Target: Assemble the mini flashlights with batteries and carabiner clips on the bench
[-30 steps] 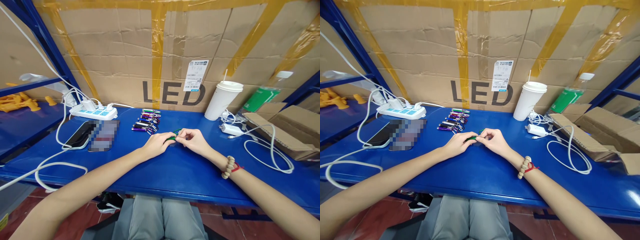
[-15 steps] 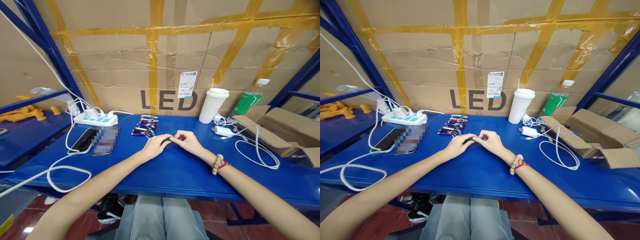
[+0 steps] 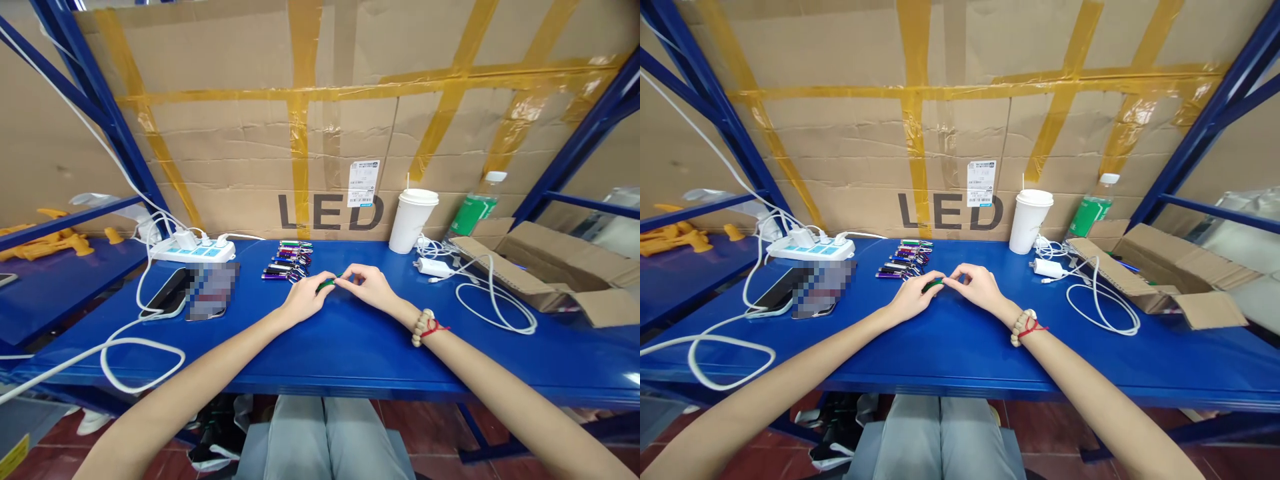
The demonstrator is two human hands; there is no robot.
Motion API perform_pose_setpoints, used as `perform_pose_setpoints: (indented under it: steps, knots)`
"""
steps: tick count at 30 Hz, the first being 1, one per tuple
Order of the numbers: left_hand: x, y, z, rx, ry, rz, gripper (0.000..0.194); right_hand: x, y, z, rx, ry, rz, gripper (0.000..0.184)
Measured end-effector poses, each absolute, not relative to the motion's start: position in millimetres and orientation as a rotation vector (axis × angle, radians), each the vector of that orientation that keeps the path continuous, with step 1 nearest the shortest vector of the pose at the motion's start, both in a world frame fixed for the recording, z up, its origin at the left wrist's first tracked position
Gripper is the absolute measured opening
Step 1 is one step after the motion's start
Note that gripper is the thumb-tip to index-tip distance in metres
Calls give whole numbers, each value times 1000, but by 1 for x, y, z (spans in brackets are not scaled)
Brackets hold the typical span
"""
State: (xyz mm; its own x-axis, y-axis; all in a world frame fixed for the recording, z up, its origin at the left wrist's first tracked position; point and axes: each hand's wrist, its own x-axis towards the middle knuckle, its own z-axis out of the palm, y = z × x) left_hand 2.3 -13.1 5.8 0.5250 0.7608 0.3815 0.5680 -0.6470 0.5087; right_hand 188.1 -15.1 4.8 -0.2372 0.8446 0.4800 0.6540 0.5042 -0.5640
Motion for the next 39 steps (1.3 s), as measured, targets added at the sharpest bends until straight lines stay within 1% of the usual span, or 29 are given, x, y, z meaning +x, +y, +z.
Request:
perform_pose_setpoints:
  steps: [7, 12, 15, 22, 26, 34, 39]
  knots:
    - [2, -9, 6, 2351, 1017, 826, 23, 187, -17, 14, -965, -1932, 447, 28]
    - [2, -4, 1, 2292, 971, 812, 24, 187, -17, 11, -946, -1902, 668, 29]
    - [2, -2, -2, 2271, 969, 805, 24, 189, -15, 9, -965, -1872, 742, 29]
    - [-1, -5, 0, 2334, 948, 755, 26, 195, -10, 3, -962, -1856, 832, 23]
    - [-2, -5, 2, 2349, 911, 726, 27, 194, -10, 5, -963, -1811, 881, 23]
    - [1, -4, -1, 2382, 823, 844, 21, 193, -13, 9, -953, -1754, 878, 21]
    - [0, -5, -2, 2389, 758, 798, 22, 192, -14, 7, -872, -1753, 919, 12]
